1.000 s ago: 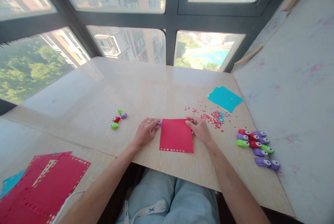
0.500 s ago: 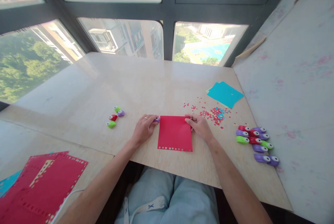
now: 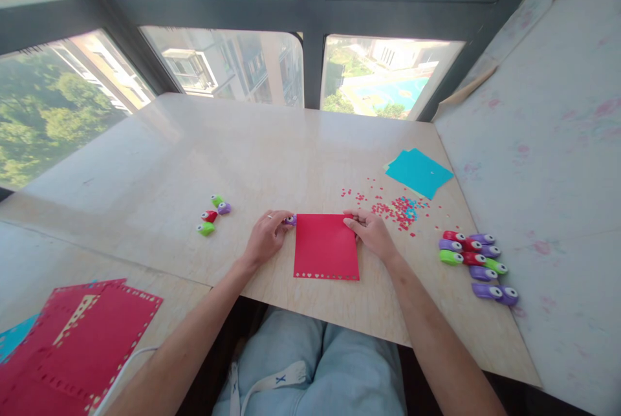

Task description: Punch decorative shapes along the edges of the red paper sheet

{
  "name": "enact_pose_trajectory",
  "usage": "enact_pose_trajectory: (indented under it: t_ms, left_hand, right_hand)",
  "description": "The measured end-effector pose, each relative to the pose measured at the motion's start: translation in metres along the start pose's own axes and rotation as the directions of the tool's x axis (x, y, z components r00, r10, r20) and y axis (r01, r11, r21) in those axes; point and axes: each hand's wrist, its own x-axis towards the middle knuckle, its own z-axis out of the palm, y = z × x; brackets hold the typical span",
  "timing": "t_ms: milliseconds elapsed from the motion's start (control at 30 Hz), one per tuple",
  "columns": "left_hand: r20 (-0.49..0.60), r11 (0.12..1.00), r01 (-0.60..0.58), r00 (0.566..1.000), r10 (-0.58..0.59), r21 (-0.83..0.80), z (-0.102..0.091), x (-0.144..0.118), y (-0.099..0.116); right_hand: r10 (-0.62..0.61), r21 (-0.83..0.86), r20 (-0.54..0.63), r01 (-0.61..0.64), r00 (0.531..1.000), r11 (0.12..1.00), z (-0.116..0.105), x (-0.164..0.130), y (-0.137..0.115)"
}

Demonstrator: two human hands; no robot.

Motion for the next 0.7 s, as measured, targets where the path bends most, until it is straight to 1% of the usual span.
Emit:
enact_pose_trajectory:
  t_ms: [167, 433, 700]
  left_hand:
    - [-0.011, 1.000, 0.002, 1.000, -0.002, -0.024, 0.0000, -0.0007, 0.0003]
    - [-0.002, 0.995, 0.077, 0.997, -0.078, -0.060, 0.0010, -0.0019, -0.0018]
    - [0.015, 0.990, 0.111, 0.994, -0.110, -0.087, 0.0018, -0.0032, -0.0047]
  right_hand:
    - [0.008, -0.003, 0.005, -0.008, 1.000, 1.000, 0.0007, -0.0006, -0.0020]
    - [0.016, -0.002, -0.004, -0.016, 1.000, 1.000, 0.0004, -0.0006, -0.0024]
    - [0.016, -0.014, -0.004, -0.016, 1.000, 1.000, 0.0007, -0.0012, -0.0041]
